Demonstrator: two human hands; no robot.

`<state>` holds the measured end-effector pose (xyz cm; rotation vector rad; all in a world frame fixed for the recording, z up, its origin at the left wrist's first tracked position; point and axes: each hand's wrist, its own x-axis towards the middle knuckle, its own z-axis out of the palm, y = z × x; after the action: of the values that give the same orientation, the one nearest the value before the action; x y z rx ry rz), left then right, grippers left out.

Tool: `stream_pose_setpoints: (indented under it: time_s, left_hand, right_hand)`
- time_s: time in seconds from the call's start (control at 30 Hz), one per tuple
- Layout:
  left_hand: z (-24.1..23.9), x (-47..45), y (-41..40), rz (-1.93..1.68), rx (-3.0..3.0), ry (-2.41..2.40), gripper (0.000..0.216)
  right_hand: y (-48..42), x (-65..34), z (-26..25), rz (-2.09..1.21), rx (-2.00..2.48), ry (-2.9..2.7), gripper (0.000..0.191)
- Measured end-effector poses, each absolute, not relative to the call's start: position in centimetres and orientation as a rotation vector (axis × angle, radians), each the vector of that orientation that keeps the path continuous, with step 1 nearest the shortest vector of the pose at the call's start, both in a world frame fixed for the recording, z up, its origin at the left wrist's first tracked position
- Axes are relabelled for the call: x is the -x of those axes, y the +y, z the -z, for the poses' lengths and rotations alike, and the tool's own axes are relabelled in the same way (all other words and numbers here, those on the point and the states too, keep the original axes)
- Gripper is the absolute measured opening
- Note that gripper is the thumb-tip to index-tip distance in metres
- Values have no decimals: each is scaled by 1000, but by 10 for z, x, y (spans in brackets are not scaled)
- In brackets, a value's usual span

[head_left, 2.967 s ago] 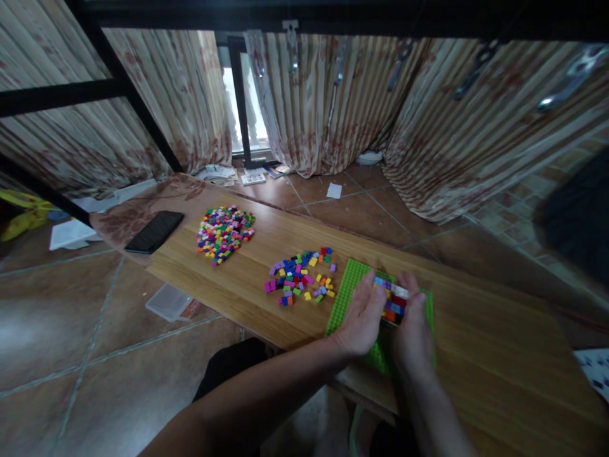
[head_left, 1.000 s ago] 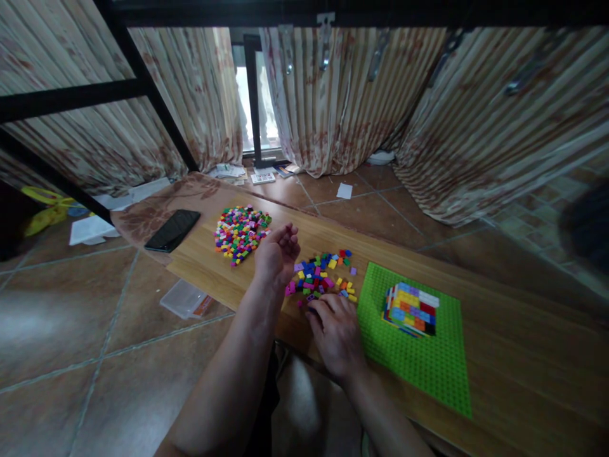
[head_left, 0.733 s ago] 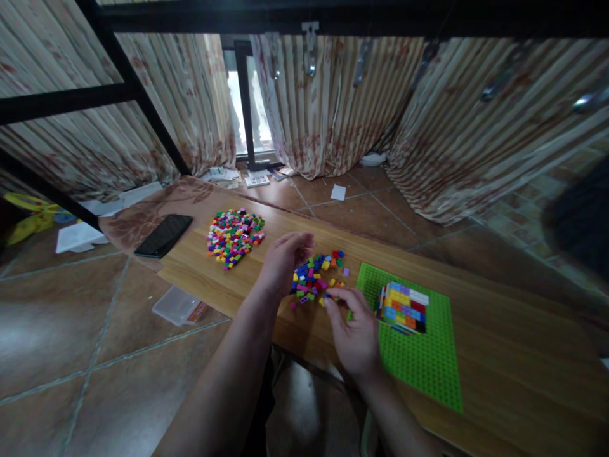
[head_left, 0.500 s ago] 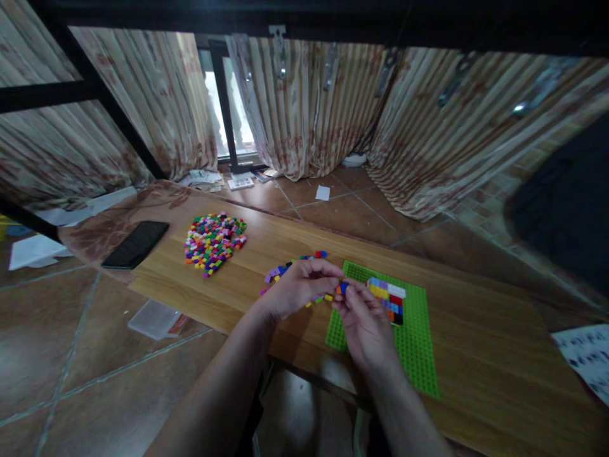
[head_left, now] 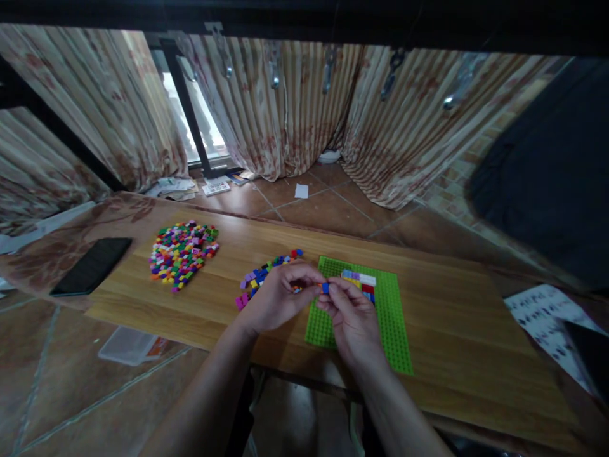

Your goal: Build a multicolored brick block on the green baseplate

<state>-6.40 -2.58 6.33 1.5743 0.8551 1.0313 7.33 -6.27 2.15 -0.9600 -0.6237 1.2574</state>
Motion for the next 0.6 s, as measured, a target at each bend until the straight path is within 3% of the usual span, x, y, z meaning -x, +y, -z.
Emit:
stream_pose_setpoints:
  time_s: [0.6]
  left_hand:
    - [-55,80,-16,-779,-970,857,25]
  right_hand:
    - [-76,-68,-24,-830,1147,-1287,13]
